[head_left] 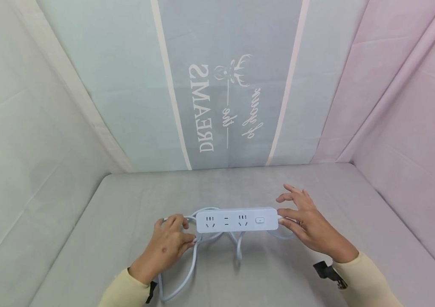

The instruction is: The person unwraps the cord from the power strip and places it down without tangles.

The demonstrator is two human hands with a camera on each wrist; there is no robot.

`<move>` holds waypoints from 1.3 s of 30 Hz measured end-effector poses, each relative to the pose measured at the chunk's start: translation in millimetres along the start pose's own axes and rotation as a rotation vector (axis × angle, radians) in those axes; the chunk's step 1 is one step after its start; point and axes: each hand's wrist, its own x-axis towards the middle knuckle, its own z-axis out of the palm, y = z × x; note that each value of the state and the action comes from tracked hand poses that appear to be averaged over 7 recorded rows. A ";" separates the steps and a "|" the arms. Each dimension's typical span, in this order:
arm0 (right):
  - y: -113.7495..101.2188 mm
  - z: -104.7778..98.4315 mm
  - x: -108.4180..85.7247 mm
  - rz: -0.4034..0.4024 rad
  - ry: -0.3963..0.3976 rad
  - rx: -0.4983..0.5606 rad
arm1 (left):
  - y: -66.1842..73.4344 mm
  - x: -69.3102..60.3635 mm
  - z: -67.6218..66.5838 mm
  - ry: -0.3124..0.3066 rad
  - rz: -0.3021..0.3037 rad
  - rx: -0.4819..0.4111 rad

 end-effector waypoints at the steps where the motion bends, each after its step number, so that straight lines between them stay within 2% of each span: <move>1: 0.1 -0.1 0.2 0.000 0.001 -0.002 | 0.3 -1.5 0.6 0.007 0.011 0.009; 6: -0.1 -1.0 0.2 0.001 0.009 -0.009 | 2.2 -8.2 3.9 0.021 0.038 0.017; 13: -0.4 -1.1 -0.9 0.010 0.012 -0.015 | 6.7 -14.9 8.2 0.040 0.008 0.015; 25: -2.5 6.0 -5.5 -0.005 0.029 -0.019 | 9.0 -17.5 11.6 0.089 0.035 0.037; 32: -4.8 10.4 -10.5 0.017 0.047 -0.039 | 10.7 -17.4 6.5 0.046 -0.021 0.057; 39: -6.1 14.8 -15.6 0.062 0.087 -0.051 | 6.1 -18.9 -0.2 0.106 -0.084 0.047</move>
